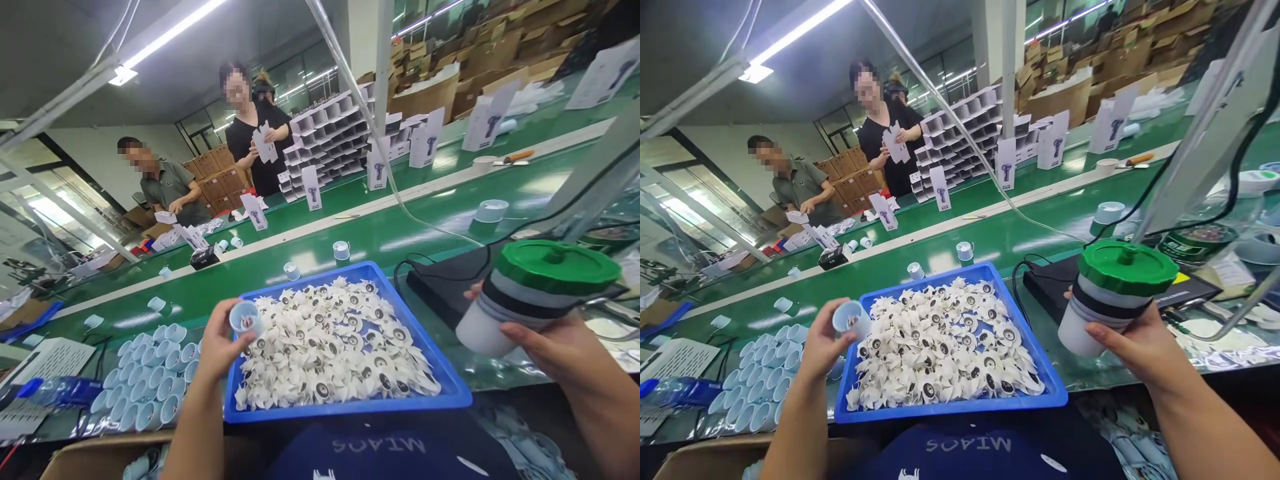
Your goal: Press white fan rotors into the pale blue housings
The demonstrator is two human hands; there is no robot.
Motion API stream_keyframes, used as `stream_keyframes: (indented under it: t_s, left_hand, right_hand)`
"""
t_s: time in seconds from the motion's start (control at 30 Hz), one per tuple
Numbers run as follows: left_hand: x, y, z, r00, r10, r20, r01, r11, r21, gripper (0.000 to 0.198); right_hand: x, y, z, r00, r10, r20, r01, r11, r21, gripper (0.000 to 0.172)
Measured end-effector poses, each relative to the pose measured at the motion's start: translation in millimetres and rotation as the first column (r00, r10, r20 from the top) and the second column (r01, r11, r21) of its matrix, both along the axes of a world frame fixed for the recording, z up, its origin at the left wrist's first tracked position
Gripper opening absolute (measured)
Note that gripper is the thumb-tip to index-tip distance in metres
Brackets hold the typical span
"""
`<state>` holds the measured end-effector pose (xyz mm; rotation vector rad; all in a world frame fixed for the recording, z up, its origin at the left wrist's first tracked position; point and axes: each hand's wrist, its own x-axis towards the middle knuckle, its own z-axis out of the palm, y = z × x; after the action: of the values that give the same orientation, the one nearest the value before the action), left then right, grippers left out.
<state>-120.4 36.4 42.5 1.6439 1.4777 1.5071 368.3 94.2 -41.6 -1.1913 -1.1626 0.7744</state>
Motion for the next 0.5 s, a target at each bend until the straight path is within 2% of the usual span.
stream_keyframes:
  t_s: [0.07,0.1,0.17,0.23,0.3,0.4,0.47,0.5]
  left_hand:
    - [10.9,-25.0,-15.2,0.968,-0.079,0.24,0.093,0.994,-0.049,0.074]
    - [16.7,-32.6,-22.2,0.924,-0.109,0.365,0.138,0.989,-0.054,0.075]
    - [30.3,-40.6,-32.5,0.82,-0.155,0.552,0.209,0.977,-0.037,0.073]
    - [46.7,-42.4,-37.4,0.75,-0.202,0.63,0.27,0.963,-0.013,0.065]
    - [64.4,-41.4,-38.6,0.732,-0.273,0.624,0.339,0.941,0.014,0.064]
    - [91.2,-38.8,-36.4,0.793,-0.403,0.457,0.45,0.893,0.009,0.072]
    - [110.2,-37.4,-31.5,0.841,-0.478,0.254,0.511,0.856,-0.081,0.077]
    - [120.2,-36.7,-28.0,0.853,-0.506,0.13,0.52,0.844,-0.132,0.077]
  right_hand:
    - [-1.3,1.4,12.4,0.978,0.132,-0.16,-0.14,0.99,-0.036,0.063]
    - [-2.1,2.8,19.6,0.962,0.165,-0.219,-0.181,0.982,-0.056,0.059]
    - [-4.2,6.3,35.2,0.945,0.144,-0.292,-0.178,0.98,-0.091,0.053]
    - [-8.6,9.2,51.7,0.925,0.086,-0.369,-0.14,0.983,-0.122,0.049]
    - [-16.6,10.0,68.9,0.896,0.062,-0.441,-0.154,0.972,-0.177,0.052]
    - [-38.2,4.2,96.0,0.809,0.066,-0.584,-0.2,0.966,-0.167,0.071]
    - [-59.3,-3.9,114.1,0.725,0.164,-0.669,-0.279,0.958,-0.067,0.077]
    - [-71.3,-8.5,122.2,0.675,0.257,-0.691,-0.363,0.932,-0.009,0.076]
